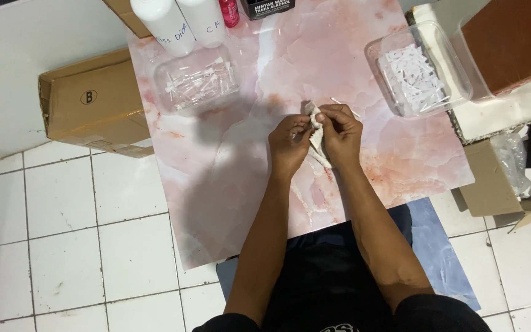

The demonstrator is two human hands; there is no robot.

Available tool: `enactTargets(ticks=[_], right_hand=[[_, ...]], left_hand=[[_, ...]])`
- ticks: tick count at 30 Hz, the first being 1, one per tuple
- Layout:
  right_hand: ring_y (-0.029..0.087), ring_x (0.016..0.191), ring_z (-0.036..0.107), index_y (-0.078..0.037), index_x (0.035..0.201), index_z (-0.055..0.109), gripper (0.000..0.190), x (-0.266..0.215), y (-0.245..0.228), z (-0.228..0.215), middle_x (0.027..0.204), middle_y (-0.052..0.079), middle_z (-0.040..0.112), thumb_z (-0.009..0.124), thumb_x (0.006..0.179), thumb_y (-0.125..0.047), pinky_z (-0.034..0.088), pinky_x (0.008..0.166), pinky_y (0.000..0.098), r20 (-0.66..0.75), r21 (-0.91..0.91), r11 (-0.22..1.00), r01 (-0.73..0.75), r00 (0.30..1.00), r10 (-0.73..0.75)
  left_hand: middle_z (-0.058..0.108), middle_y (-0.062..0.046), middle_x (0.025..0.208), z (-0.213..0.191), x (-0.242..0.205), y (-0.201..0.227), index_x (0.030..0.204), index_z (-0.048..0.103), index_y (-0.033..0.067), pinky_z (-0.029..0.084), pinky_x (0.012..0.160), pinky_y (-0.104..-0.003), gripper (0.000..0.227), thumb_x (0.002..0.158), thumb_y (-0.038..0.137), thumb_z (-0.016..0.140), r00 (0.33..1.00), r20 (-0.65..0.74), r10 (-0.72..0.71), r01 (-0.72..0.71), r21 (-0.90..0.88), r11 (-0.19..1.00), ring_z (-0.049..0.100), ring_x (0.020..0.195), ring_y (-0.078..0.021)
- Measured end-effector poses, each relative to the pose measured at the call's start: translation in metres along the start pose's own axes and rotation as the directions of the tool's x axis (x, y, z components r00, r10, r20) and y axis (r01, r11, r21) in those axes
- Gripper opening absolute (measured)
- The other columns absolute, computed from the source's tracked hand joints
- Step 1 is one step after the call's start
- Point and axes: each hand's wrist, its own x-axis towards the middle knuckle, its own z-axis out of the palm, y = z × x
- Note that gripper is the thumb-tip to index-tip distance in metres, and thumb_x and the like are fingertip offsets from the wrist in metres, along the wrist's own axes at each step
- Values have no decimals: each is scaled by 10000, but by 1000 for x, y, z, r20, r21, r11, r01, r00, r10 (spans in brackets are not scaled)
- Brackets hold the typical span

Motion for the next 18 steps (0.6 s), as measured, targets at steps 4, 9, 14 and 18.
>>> enactTargets(ticks=[4,9,14,18], right_hand=[[224,951,653,40,1073,771,100,-2,-17,6,952,167,629,695,1015,12,499,877,342,-8,-65,997,45,999,-46],[245,978,688,62,1048,758,101,-1,-25,6,990,205,698,692,1011,-4,517,880,359,21,11,1000,-15,1000,15],[253,1065,640,69,1115,740,212,-3,-15,6,1070,208,647,777,951,-61,497,948,375,117,53,998,33,992,-39],[325,1167,593,102,1205,696,491,-2,-12,4,1118,223,560,907,826,-129,466,1040,436,217,113,991,76,971,-99]], left_hand=[[714,-250,904,0,-1,10,1074,742,-26,640,778,-366,235,844,-52,782,998,40,-49,52,-64,997,751,864,-330],[694,-216,961,-6,1,14,1230,653,-34,637,772,-385,333,902,-59,705,993,51,-109,119,-267,956,725,891,-273],[678,-208,1004,-12,6,24,1280,658,-13,621,829,-384,367,921,-83,640,992,61,-113,125,-273,954,711,992,-241],[665,-245,1033,-13,7,6,1299,614,-33,593,903,-443,392,917,-119,627,982,90,-167,188,-366,912,695,991,-301]])
